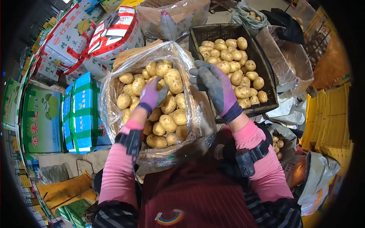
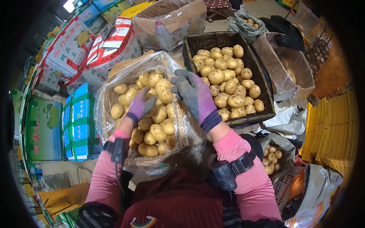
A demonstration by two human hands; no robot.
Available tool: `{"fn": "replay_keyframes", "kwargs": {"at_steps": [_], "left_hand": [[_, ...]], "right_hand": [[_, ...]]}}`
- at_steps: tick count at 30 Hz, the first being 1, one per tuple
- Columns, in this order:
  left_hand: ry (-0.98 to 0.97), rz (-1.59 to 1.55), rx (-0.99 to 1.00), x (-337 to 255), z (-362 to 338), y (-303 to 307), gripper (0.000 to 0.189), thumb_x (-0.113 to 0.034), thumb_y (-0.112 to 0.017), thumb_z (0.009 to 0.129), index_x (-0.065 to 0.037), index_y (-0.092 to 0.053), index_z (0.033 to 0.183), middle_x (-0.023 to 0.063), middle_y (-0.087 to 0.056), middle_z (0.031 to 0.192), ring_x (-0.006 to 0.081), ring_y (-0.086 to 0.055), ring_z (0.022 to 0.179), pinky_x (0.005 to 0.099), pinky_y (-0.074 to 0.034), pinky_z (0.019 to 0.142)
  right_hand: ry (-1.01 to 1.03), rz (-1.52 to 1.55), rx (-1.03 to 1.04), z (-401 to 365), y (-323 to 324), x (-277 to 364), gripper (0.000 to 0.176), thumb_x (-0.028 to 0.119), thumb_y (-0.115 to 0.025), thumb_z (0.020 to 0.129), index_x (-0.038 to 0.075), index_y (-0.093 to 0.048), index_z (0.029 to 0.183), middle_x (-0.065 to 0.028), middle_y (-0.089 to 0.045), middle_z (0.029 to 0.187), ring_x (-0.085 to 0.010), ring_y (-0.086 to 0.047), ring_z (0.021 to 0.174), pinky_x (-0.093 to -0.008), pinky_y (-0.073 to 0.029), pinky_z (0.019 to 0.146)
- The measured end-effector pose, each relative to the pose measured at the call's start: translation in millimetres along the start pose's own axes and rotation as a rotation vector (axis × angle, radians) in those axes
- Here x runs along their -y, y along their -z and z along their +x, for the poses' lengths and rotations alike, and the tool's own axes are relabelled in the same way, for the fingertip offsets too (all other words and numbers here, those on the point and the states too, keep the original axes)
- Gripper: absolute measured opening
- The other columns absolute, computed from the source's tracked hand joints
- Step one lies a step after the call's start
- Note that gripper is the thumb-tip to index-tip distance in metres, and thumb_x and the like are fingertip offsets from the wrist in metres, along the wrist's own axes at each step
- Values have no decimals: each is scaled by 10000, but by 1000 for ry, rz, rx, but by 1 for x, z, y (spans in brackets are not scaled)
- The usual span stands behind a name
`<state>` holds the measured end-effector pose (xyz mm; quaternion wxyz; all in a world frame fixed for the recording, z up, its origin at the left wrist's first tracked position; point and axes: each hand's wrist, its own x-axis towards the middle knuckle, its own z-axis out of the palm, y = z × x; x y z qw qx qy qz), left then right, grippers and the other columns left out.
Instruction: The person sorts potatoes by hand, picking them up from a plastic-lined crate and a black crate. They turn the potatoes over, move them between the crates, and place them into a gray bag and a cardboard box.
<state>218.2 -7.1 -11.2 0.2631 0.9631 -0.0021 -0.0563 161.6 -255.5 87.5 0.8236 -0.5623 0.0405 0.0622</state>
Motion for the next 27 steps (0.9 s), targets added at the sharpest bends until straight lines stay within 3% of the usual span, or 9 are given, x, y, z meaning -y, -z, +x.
{"fn": "replay_keyframes", "kwargs": {"at_steps": [3,4,8,13,15,16,23,25,27], "left_hand": [[187,265,256,-22,65,-16,810,-638,-552,902,-130,-461,1527,201,-580,1446,370,-559,1329,443,-392,1146],[240,298,318,-28,77,-23,952,-693,-557,868,-122,-333,1596,230,-531,1491,376,-529,1368,458,-374,1160],[363,154,275,-18,99,-49,1212,-759,-674,734,-61,-218,1613,298,-527,1460,380,-543,1352,454,-387,1151],[242,-37,116,-12,73,-49,1141,-514,-875,688,-8,-322,1548,289,-591,1363,400,-598,1260,431,-455,1097],[7,-222,-82,-8,62,-56,1131,-422,-932,639,9,-363,1517,267,-620,1303,380,-629,1199,433,-463,1092],[54,-229,-62,-6,59,-56,1123,-368,-956,588,-21,-403,1501,262,-517,1397,385,-567,1272,413,-468,1092],[70,-273,-159,-34,22,-49,923,-212,-933,657,-73,-425,1415,281,-356,1430,408,-463,1302,441,-453,1098],[5,-171,-229,-25,24,-56,943,-254,-959,614,-66,-461,1392,235,-496,1336,359,-522,1251,431,-469,1070],[12,-289,-175,-22,27,-56,949,-250,-959,624,-63,-448,1402,221,-524,1321,341,-550,1225,418,-488,1044]], "right_hand": [[36,-112,-17,5,2,-1,416,247,-604,1035,-8,-569,1363,-88,-689,1173,-123,-647,975,-243,-525,833],[34,-125,-32,7,5,-2,406,249,-633,1017,-8,-599,1329,-99,-700,1174,-136,-652,1003,-260,-527,864],[144,-245,-67,15,17,-17,377,245,-642,1010,-7,-631,1289,-120,-706,1183,-165,-660,1042,-290,-529,909],[192,-376,-50,16,11,-14,397,224,-615,1016,-1,-602,1343,-58,-702,1130,-127,-661,956,-273,-544,858],[193,-349,-53,14,10,-14,386,213,-619,1016,-3,-608,1335,-56,-702,1122,-123,-660,956,-269,-543,858],[211,-341,-58,14,11,-14,375,205,-617,1019,-8,-613,1327,-56,-700,1125,-121,-659,960,-266,-543,861],[274,-328,-39,18,13,-28,360,177,-602,1036,-36,-602,1326,-77,-687,1168,-127,-647,1031,-268,-534,918],[269,-331,-23,13,7,-25,353,162,-603,1035,-39,-598,1326,-89,-683,1184,-129,-634,1066,-268,-523,939],[234,-337,-18,6,1,-21,342,155,-611,1031,-36,-605,1315,-92,-685,1183,-129,-629,1075,-268,-519,940]]}}
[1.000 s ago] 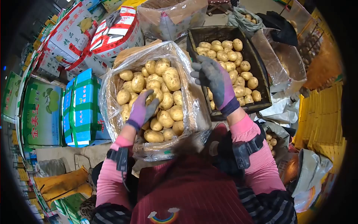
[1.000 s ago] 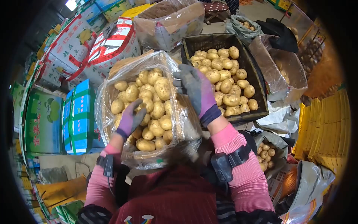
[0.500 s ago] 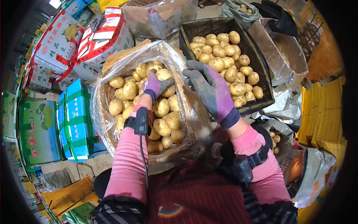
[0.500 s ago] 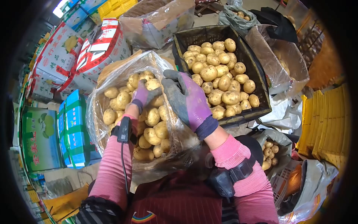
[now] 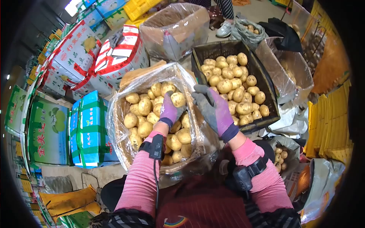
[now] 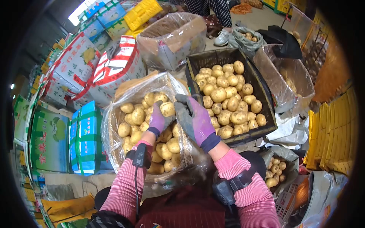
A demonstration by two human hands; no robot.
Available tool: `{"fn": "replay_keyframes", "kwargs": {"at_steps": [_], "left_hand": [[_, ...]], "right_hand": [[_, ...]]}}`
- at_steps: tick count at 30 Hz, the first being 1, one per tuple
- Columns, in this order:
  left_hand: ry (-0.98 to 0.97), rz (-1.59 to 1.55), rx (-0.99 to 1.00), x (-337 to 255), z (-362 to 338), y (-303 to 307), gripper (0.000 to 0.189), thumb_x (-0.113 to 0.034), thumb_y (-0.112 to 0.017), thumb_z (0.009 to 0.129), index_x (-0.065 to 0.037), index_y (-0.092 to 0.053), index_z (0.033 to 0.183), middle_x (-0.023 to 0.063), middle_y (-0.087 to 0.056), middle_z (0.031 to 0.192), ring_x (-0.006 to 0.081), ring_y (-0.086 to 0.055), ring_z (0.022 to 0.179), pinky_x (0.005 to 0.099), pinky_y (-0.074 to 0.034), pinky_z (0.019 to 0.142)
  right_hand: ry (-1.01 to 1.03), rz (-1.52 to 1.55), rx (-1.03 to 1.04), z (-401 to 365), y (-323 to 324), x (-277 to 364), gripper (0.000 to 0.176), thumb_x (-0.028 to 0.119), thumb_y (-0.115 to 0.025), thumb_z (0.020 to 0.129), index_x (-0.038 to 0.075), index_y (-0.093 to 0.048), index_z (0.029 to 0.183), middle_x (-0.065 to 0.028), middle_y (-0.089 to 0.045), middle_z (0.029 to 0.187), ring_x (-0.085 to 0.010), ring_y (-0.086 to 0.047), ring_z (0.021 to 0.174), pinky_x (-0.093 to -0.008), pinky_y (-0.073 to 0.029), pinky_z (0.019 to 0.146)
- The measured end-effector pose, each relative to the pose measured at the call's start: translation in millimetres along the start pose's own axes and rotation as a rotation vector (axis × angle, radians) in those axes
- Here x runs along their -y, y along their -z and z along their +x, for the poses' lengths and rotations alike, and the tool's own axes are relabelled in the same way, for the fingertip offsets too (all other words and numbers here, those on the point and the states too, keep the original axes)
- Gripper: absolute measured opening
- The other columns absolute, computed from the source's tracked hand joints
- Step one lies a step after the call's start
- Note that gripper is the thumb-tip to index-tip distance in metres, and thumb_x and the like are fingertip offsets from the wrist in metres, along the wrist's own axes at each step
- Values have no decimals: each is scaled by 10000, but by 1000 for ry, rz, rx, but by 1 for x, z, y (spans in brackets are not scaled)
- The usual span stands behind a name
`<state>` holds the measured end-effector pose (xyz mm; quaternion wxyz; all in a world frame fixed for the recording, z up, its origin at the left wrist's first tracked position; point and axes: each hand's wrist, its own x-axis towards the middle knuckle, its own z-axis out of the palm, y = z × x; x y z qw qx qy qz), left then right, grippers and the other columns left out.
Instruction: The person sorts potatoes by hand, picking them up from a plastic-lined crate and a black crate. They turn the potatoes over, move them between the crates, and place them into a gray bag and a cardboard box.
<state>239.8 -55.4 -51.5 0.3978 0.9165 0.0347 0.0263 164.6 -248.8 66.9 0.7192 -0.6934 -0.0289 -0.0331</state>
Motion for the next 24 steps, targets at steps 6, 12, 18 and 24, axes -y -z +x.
{"fn": "replay_keyframes", "kwargs": {"at_steps": [6,12,18,24], "left_hand": [[111,-505,-44,3,-15,27,959,-231,-927,721,24,-374,1462,207,-579,1309,273,-625,1141,353,-541,979],[331,-1270,343,-51,-67,104,545,-259,-703,967,-25,-494,1412,136,-651,1251,248,-689,1105,388,-617,908],[348,-1389,416,-47,-102,127,454,-374,-566,1049,-21,-556,1334,143,-688,1192,249,-717,1038,364,-639,850],[166,-1039,291,-77,-127,149,656,-186,-583,930,-89,-375,1544,132,-516,1487,278,-544,1333,429,-485,1080]], "right_hand": [[6,-127,87,-5,4,1,399,192,-651,1008,-26,-594,1336,-138,-682,1253,-172,-630,1159,-305,-506,1001],[303,-699,385,-29,-10,12,801,340,-737,886,87,-375,1554,-266,-397,1567,-399,-435,1433,-449,-363,1189],[365,-542,335,-29,-18,-7,860,372,-759,856,89,-356,1561,-263,-435,1527,-395,-516,1356,-443,-438,1127],[-455,625,385,-25,8,0,676,473,-607,1008,2,-446,1465,-173,-679,1201,-252,-734,955,-318,-637,716]]}}
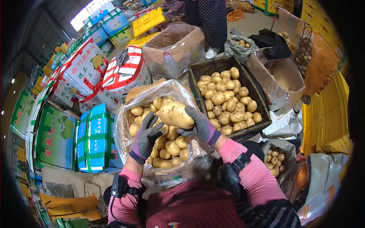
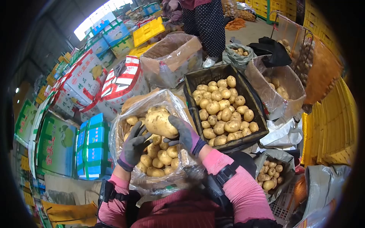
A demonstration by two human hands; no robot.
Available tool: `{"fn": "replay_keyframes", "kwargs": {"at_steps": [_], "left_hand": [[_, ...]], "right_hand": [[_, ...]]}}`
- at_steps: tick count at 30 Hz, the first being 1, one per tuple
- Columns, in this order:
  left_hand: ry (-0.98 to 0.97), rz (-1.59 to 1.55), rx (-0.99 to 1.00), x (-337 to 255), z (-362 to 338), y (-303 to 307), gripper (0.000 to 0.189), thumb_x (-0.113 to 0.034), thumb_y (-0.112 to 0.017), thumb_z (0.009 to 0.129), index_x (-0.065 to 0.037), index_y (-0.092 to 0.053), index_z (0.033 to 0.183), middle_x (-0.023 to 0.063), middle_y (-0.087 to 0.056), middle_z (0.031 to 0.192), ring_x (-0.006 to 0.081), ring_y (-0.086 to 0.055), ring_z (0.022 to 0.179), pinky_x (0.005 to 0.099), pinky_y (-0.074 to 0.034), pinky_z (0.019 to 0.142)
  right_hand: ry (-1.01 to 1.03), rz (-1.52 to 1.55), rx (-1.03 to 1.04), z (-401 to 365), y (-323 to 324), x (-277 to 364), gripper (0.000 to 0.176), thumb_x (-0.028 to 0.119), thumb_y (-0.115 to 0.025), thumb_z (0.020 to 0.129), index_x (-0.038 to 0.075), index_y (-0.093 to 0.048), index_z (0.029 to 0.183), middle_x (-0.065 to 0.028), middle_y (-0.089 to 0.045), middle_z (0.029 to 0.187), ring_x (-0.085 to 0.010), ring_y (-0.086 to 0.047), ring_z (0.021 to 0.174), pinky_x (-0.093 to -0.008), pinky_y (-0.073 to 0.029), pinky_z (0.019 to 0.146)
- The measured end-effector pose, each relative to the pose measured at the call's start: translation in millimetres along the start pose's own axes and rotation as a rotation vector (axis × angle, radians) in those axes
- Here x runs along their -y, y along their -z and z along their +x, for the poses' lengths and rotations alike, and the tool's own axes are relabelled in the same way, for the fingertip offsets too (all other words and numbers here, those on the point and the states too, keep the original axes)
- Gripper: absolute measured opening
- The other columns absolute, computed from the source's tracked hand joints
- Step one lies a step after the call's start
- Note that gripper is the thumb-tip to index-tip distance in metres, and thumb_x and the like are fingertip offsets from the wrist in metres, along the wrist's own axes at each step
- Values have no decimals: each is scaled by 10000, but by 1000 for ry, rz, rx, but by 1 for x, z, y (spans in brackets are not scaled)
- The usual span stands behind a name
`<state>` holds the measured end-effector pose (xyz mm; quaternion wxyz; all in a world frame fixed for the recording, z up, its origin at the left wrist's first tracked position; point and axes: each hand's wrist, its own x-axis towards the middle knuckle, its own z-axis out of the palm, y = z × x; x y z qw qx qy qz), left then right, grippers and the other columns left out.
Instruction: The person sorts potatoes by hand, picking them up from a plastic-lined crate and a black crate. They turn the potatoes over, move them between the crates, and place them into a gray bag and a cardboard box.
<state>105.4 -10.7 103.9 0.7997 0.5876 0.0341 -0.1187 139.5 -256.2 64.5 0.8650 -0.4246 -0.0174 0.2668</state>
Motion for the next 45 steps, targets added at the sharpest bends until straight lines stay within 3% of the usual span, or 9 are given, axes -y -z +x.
{"fn": "replay_keyframes", "kwargs": {"at_steps": [5,11,14,21,27,35,38,41,45], "left_hand": [[-4,-85,241,-8,2,-14,857,-27,-619,890,-66,-192,1632,134,-426,1536,245,-498,1364,340,-468,1093],[-106,135,167,-1,1,-15,843,-19,-649,870,-36,-249,1612,117,-468,1513,199,-499,1347,321,-457,1095],[-127,91,174,0,1,-14,829,-31,-646,884,-50,-253,1614,124,-466,1517,218,-502,1355,341,-442,1120],[-114,-11,138,4,3,-17,801,-181,-612,865,-42,-298,1589,183,-426,1534,335,-474,1401,496,-412,1171],[71,-372,147,15,19,5,577,-309,-561,1013,-34,-414,1498,194,-579,1392,338,-656,1195,409,-664,795],[176,-568,218,37,14,23,576,-409,-501,1049,-1,-443,1452,214,-632,1307,334,-706,1075,374,-665,717],[156,-396,206,30,9,12,586,-437,-547,1014,-71,-474,1466,134,-650,1303,253,-689,1111,349,-624,812],[-249,303,2,-2,-14,-42,833,-381,-695,905,-20,-341,1567,141,-488,1493,245,-495,1354,399,-458,1086],[-318,286,115,-11,-11,-50,807,-205,-712,923,3,-302,1586,169,-487,1503,253,-504,1355,362,-427,1115]], "right_hand": [[-23,-111,-51,-16,-26,2,765,626,-526,999,107,-392,1545,-112,-697,1181,-186,-729,809,-255,-591,603],[434,-627,-49,8,6,-9,497,425,-489,1081,83,-575,1431,-101,-640,1315,-161,-621,1149,-301,-533,960],[242,-183,30,-6,-6,1,548,362,-512,1069,-2,-496,1479,-124,-577,1424,-176,-574,1276,-313,-475,1071],[224,-191,158,-22,-2,9,651,278,-588,994,-4,-389,1546,-135,-517,1471,-241,-581,1274,-360,-561,976],[180,-131,256,-34,-7,18,669,199,-638,972,63,-375,1571,-140,-503,1476,-215,-600,1228,-343,-548,984],[143,-453,264,-32,-3,18,674,215,-629,1003,132,-328,1600,-110,-518,1455,-203,-638,1164,-367,-555,964],[-15,-310,172,-39,-10,24,630,354,-562,1049,94,-343,1580,-129,-562,1393,-220,-654,1149,-378,-584,920],[-46,161,258,-10,20,-14,622,511,-476,1064,152,-346,1555,-152,-520,1450,-344,-660,1185,-490,-632,878],[150,-138,225,-12,21,-24,637,503,-476,1067,132,-325,1563,-155,-518,1463,-342,-652,1202,-481,-630,887]]}}
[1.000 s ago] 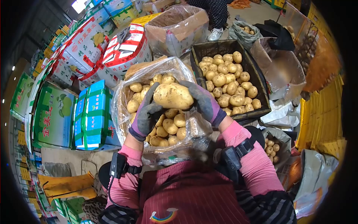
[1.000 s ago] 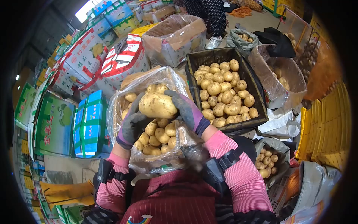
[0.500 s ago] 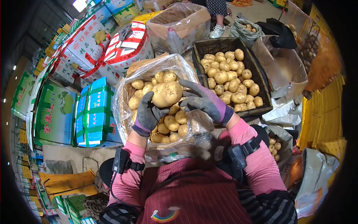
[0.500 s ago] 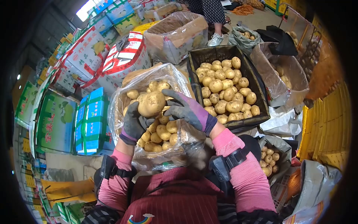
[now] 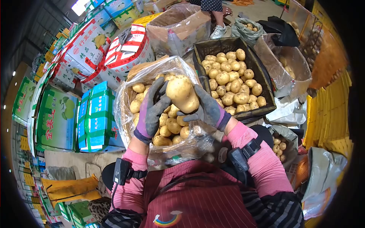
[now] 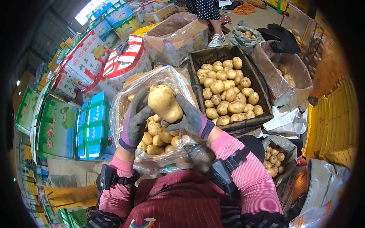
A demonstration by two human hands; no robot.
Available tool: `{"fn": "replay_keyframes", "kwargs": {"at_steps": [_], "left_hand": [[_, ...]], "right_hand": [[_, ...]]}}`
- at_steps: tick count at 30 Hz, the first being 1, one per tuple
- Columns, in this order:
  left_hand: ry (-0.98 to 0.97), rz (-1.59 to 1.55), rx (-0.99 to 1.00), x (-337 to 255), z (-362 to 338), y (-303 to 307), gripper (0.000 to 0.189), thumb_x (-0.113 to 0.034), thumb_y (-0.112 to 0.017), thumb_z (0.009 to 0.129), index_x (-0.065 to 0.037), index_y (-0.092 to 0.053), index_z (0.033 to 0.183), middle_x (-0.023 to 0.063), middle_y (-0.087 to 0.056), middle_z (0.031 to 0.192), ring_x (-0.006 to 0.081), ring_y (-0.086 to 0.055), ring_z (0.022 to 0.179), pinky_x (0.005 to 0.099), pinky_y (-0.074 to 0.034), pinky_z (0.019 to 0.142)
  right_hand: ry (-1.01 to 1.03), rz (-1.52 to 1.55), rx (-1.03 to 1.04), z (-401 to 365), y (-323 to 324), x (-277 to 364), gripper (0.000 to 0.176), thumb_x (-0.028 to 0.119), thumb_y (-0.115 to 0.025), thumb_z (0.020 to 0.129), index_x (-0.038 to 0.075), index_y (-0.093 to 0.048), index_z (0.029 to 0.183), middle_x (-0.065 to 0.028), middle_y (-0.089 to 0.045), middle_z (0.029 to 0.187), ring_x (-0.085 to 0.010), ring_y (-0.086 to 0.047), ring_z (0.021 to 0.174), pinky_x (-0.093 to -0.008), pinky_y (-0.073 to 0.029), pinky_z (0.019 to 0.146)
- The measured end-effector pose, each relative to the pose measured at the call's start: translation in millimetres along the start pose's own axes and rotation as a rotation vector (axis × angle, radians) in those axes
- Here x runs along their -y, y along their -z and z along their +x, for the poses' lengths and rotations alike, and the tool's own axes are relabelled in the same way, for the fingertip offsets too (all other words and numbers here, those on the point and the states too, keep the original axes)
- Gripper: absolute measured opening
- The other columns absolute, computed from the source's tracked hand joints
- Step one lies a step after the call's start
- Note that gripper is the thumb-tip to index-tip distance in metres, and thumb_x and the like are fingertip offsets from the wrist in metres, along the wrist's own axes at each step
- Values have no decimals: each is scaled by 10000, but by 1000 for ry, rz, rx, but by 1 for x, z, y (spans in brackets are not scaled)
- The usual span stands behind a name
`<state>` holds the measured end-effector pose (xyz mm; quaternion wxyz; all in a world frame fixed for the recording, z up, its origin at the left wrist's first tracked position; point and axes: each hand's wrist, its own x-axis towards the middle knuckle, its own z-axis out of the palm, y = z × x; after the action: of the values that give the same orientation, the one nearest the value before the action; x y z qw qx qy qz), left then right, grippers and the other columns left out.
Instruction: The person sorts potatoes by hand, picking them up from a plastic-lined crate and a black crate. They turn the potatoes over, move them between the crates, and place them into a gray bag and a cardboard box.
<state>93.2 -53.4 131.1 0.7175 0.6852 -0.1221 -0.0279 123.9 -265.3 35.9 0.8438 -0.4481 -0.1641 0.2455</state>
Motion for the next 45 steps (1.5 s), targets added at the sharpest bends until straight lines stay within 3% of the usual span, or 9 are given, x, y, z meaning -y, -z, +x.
{"fn": "replay_keyframes", "kwargs": {"at_steps": [9,15,21,25,29,33,36,38,45], "left_hand": [[43,-57,33,-13,4,-11,534,-228,-573,1043,9,-448,1505,107,-544,1453,199,-570,1273,319,-480,1060],[173,234,256,18,-5,-19,520,-284,-546,1069,5,-448,1489,109,-595,1397,213,-586,1262,353,-470,1057],[220,661,462,92,-83,6,598,-348,-694,954,-5,-542,1420,232,-683,1252,316,-659,1188,392,-516,1004],[-25,1085,513,117,-121,17,693,-357,-736,896,-24,-495,1454,226,-713,1126,345,-704,1014,416,-553,900],[249,1019,474,111,-113,8,627,-413,-688,886,-46,-575,1381,228,-697,1179,389,-672,1089,439,-530,957],[364,1006,449,116,-108,8,638,-474,-690,876,-86,-604,1376,214,-669,1294,367,-643,1191,410,-504,1021],[336,1062,426,117,-108,7,626,-442,-710,870,-95,-603,1381,198,-724,1177,344,-707,1074,394,-551,935],[328,1062,415,115,-110,7,629,-450,-706,873,-102,-600,1386,195,-718,1195,351,-698,1093,399,-544,952],[337,1054,408,108,-110,4,652,-485,-694,871,-132,-587,1408,195,-679,1288,355,-648,1195,410,-504,1033]], "right_hand": [[-56,149,-50,-17,-16,41,592,491,-633,995,83,-510,1405,-82,-683,1104,-203,-731,853,-317,-628,665],[94,363,-112,-58,-9,84,568,486,-572,1026,88,-510,1427,-109,-700,1166,-223,-719,887,-272,-556,666],[438,9,-643,-193,31,101,673,454,-690,963,119,-447,1494,-69,-586,1387,-165,-639,1181,-363,-620,818],[156,326,-969,-290,70,29,575,452,-688,955,183,-514,1432,-70,-669,1264,-247,-712,1012,-433,-640,774],[43,511,-1215,-319,102,-12,461,432,-631,987,174,-573,1364,-55,-678,1240,-215,-696,1003,-410,-609,795],[587,78,-1009,-263,189,145,499,523,-560,1023,109,-617,1294,-11,-693,1094,-160,-665,887,-310,-560,751],[938,-137,-905,-205,166,330,714,528,-527,1036,94,-332,1568,-131,-409,1596,-344,-614,1243,-428,-527,987],[1057,-259,-853,-177,154,381,630,416,-587,1035,118,-378,1548,-127,-566,1429,-293,-687,1087,-381,-590,826],[506,-695,-745,-115,98,234,377,288,-620,1038,82,-634,1353,-45,-738,1116,-110,-666,973,-255,-545,830]]}}
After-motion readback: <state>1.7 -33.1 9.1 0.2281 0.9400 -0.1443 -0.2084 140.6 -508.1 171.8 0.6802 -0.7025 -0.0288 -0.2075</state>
